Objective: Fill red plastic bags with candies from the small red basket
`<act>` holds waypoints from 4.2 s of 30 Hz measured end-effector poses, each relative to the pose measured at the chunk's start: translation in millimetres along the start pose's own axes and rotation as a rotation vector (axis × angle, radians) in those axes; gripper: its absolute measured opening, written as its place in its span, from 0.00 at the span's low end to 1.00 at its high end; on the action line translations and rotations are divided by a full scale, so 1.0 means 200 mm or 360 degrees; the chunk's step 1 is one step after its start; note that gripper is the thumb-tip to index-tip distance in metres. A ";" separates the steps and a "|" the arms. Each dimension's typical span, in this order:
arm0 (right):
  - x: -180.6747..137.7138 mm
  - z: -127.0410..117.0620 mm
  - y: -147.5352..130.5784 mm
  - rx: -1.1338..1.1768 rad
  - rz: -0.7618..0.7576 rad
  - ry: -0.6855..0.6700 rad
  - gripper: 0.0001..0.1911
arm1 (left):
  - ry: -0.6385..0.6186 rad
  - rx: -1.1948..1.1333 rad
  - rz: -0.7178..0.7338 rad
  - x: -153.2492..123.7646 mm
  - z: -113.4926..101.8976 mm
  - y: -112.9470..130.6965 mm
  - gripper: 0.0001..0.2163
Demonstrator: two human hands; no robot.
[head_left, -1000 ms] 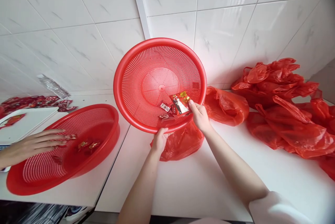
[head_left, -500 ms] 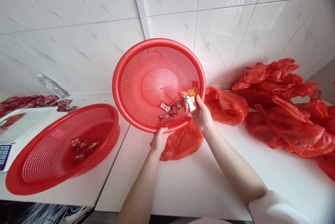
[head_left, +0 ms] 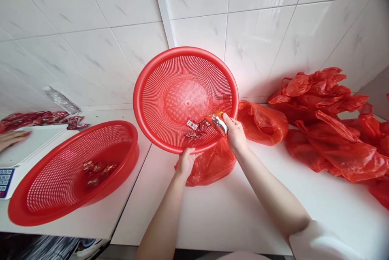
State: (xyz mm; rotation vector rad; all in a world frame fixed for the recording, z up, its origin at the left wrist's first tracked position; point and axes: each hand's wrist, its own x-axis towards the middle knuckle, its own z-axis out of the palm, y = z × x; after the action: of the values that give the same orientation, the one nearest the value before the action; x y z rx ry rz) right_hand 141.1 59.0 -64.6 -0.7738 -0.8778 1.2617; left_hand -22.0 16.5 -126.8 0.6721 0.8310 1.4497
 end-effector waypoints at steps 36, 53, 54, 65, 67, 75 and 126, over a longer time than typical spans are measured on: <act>0.01 0.01 0.01 0.0347 0.0405 -0.0063 0.15 | -0.0009 -0.0047 -0.0003 0.02 -0.02 0.02 0.12; 0.01 0.00 0.00 0.0103 0.0317 0.0006 0.18 | -0.0003 -0.0060 -0.0011 0.03 -0.02 0.01 0.11; 0.01 0.00 0.00 0.0089 0.0312 0.0035 0.18 | 0.0009 -0.0059 -0.0010 0.03 -0.02 0.01 0.11; 0.00 -0.02 -0.01 -0.0093 -0.0102 0.0011 0.16 | 0.0030 -0.0048 0.0053 0.03 -0.04 0.03 0.10; 0.00 -0.02 -0.02 -0.0144 -0.0107 0.0029 0.15 | 0.0066 -0.0053 0.0067 0.04 -0.05 0.03 0.09; 0.02 -0.13 -0.09 -0.0959 0.0372 -0.0921 0.20 | 0.0055 -0.0095 0.0137 0.06 -0.09 0.05 0.11; 0.00 -0.04 0.06 -0.0520 -0.0137 -0.0562 0.20 | 0.0265 -0.0007 0.0327 0.05 -0.09 0.06 0.14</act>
State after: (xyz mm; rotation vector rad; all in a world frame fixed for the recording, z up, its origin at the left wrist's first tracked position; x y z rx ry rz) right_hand 142.3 61.0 -78.1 -0.7691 -1.4150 1.2118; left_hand -45.1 25.9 -128.4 0.6545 0.9069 1.7104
